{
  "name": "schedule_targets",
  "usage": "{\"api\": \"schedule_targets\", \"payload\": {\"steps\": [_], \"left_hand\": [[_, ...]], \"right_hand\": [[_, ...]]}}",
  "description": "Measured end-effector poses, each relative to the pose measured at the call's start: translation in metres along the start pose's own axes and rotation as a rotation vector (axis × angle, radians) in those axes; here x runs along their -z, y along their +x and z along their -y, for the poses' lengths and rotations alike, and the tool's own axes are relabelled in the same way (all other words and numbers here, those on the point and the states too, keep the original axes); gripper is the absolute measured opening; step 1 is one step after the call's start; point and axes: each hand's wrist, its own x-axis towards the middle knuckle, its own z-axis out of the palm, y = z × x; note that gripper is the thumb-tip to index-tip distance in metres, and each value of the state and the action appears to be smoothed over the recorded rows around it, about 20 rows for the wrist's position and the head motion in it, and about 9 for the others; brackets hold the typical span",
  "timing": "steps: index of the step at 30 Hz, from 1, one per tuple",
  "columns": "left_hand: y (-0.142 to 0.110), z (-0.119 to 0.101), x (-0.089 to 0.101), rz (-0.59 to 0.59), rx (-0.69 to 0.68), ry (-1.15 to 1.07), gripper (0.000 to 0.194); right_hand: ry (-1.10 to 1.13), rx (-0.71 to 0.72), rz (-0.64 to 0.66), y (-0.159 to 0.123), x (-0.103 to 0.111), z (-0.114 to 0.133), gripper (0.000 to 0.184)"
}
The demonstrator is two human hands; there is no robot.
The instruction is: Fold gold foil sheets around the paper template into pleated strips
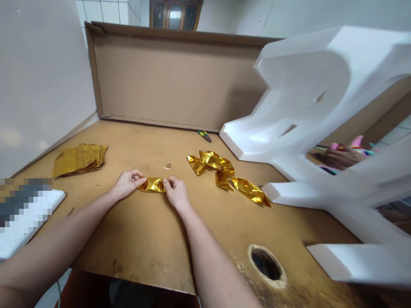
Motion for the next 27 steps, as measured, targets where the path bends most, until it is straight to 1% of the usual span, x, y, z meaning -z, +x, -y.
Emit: {"api": "schedule_targets", "payload": {"steps": [5, 8, 12, 14, 17, 19, 21, 27], "left_hand": [[0.000, -0.002, 0.001, -0.004, -0.002, 0.043, 0.004], [0.000, -0.001, 0.002, -0.015, -0.015, 0.067, 0.004], [0.001, -0.001, 0.003, -0.013, -0.022, 0.088, 0.007], [0.001, -0.001, 0.004, -0.006, -0.024, 0.091, 0.008], [0.002, -0.002, 0.005, 0.007, -0.016, 0.075, 0.011], [0.002, -0.002, 0.006, 0.014, -0.005, 0.053, 0.011], [0.003, -0.002, 0.006, 0.016, 0.012, 0.022, 0.010], [0.002, -0.006, 0.007, 0.032, 0.069, -0.071, 0.012]], "right_hand": [[0.051, -0.064, 0.025, 0.000, 0.002, 0.005, 0.019], [0.059, -0.063, 0.032, 0.001, 0.004, 0.004, 0.015], [0.048, 0.025, 0.037, 0.002, 0.008, 0.001, 0.018], [0.054, 0.091, 0.049, 0.001, 0.012, 0.001, 0.026], [0.046, 0.187, 0.107, 0.000, 0.021, 0.003, 0.038], [0.000, 0.234, 0.139, -0.001, 0.025, 0.003, 0.035], [-0.058, 0.251, 0.154, 0.000, 0.028, 0.001, 0.029], [-0.098, 0.215, 0.205, 0.002, 0.025, -0.007, 0.023]]}}
